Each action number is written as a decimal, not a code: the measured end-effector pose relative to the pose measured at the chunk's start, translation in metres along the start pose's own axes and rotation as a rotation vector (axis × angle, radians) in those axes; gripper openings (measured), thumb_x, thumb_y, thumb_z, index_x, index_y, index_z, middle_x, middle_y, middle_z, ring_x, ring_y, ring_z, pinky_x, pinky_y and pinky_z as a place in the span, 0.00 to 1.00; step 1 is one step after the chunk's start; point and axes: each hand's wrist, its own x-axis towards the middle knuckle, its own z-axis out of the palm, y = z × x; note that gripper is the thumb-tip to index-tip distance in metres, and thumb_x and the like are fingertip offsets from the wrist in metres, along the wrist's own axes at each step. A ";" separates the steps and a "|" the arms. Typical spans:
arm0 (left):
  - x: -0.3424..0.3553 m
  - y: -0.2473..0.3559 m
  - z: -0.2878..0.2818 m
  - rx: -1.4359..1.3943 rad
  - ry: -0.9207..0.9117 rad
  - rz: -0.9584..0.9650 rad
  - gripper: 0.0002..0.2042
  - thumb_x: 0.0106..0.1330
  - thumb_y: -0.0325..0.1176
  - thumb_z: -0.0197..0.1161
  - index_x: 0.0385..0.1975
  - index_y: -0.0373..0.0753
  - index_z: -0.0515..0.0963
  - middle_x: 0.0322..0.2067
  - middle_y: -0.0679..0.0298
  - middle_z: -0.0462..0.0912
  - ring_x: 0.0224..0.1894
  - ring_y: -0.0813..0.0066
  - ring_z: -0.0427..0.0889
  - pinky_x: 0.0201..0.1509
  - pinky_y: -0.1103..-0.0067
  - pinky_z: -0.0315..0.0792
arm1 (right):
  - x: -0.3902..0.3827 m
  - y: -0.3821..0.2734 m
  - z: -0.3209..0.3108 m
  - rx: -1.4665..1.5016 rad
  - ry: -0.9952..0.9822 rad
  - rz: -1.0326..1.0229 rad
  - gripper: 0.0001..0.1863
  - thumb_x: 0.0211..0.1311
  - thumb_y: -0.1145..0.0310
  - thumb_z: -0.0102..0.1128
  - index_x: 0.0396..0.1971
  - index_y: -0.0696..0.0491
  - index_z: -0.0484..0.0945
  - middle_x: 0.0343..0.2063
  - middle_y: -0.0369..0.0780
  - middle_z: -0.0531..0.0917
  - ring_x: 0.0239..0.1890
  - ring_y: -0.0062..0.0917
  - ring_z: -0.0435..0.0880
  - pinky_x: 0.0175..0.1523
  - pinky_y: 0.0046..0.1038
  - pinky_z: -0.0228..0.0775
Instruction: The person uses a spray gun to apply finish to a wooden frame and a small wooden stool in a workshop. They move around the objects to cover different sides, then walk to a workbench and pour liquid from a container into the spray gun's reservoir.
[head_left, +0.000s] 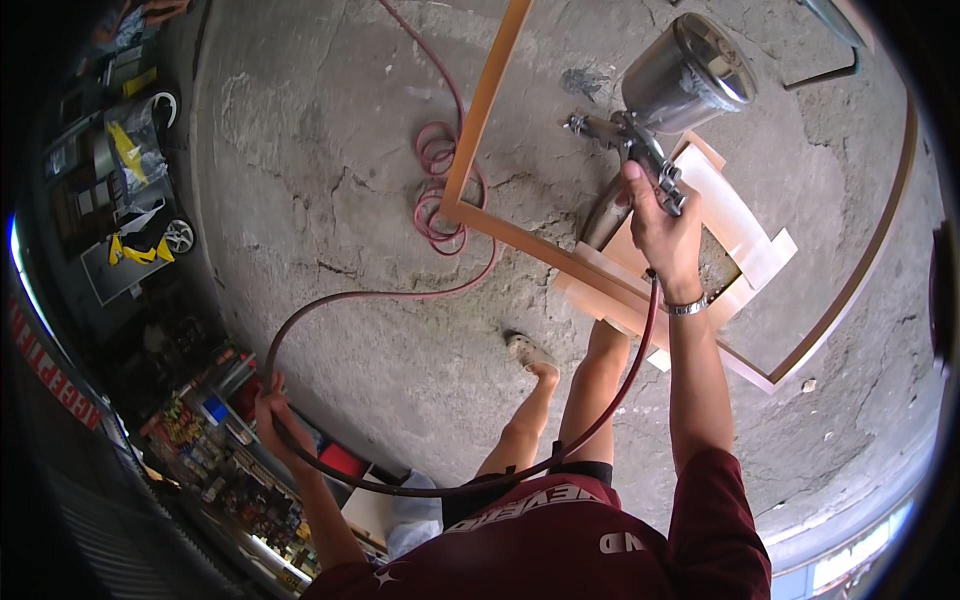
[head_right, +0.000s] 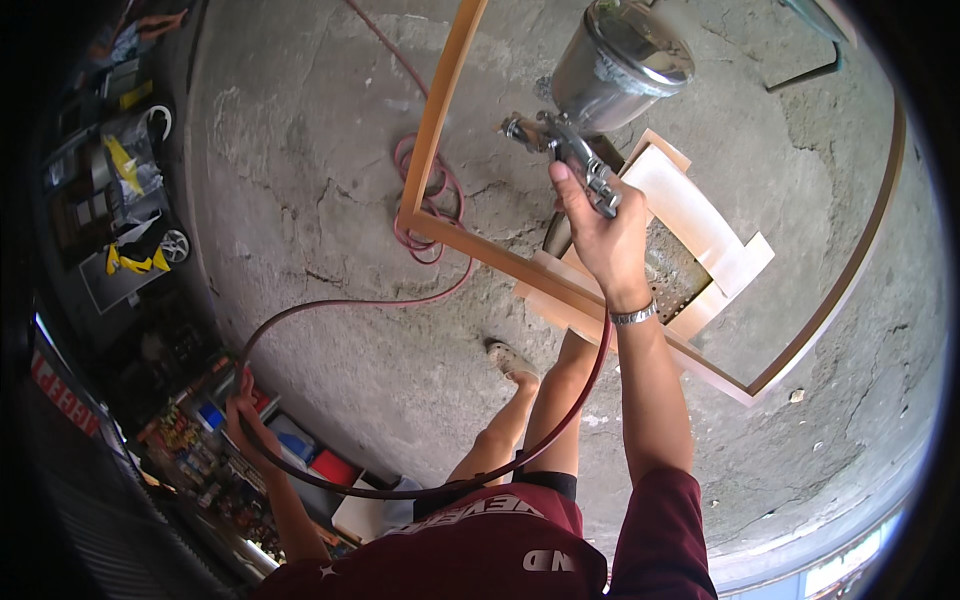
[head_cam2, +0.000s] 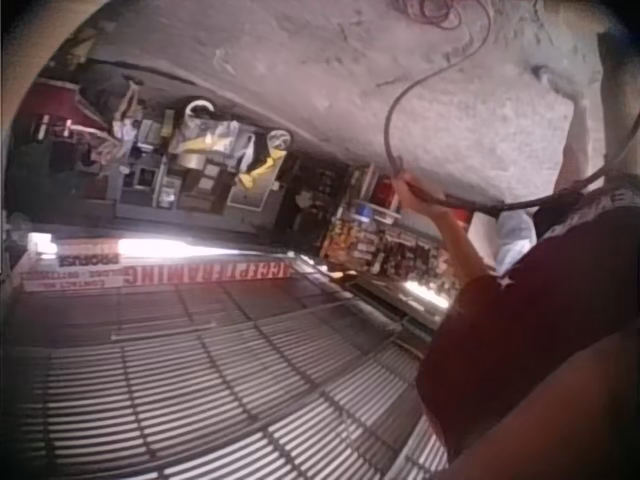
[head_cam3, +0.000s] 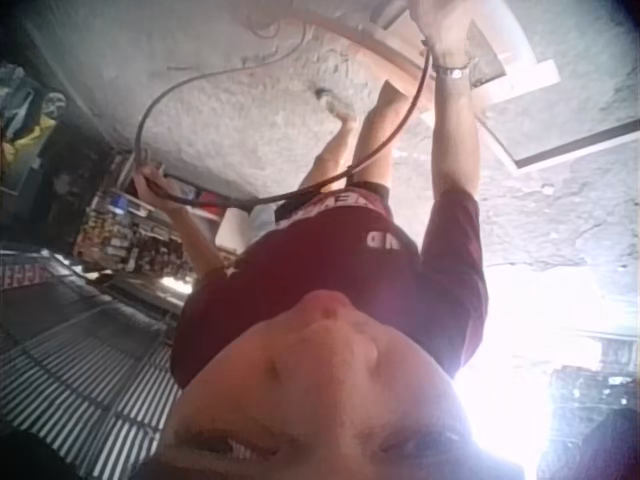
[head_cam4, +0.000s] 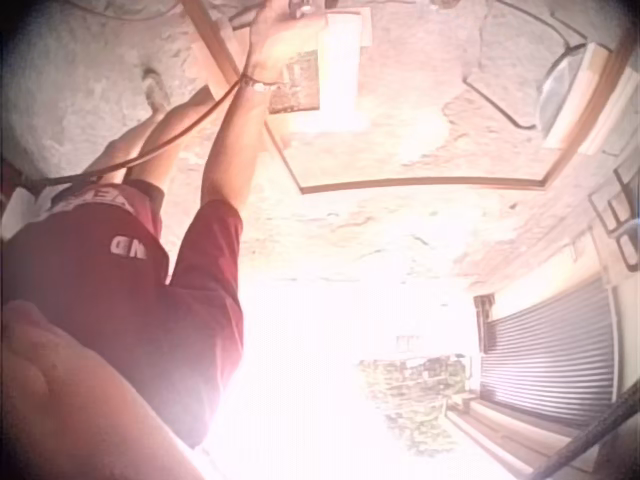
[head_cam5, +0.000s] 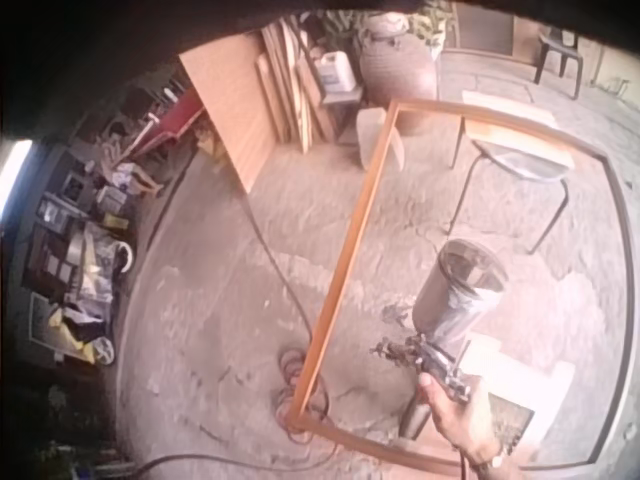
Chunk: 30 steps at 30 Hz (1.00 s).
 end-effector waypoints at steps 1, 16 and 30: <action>-0.003 -0.001 -0.002 0.009 -0.007 -0.021 0.20 0.83 0.39 0.45 0.31 0.28 0.69 0.50 0.37 0.84 0.56 0.50 0.84 0.59 0.64 0.74 | -0.008 0.002 0.002 -0.020 -0.023 -0.009 0.23 0.69 0.52 0.69 0.37 0.62 0.86 0.19 0.35 0.83 0.22 0.15 0.79 0.30 0.23 0.71; -0.025 -0.012 0.001 -0.061 0.023 -0.064 0.21 0.83 0.41 0.44 0.29 0.31 0.66 0.47 0.38 0.84 0.58 0.45 0.83 0.64 0.60 0.74 | -0.093 0.017 0.016 -0.064 -0.252 -0.063 0.17 0.67 0.60 0.71 0.31 0.61 0.83 0.16 0.39 0.76 0.19 0.21 0.70 0.28 0.28 0.66; 0.013 0.010 0.015 -0.085 0.065 0.038 0.20 0.82 0.41 0.46 0.28 0.31 0.66 0.46 0.37 0.83 0.57 0.45 0.84 0.60 0.59 0.75 | 0.045 -0.013 -0.006 -0.070 -0.114 -0.082 0.23 0.68 0.53 0.69 0.35 0.63 0.86 0.16 0.35 0.80 0.20 0.15 0.78 0.28 0.24 0.71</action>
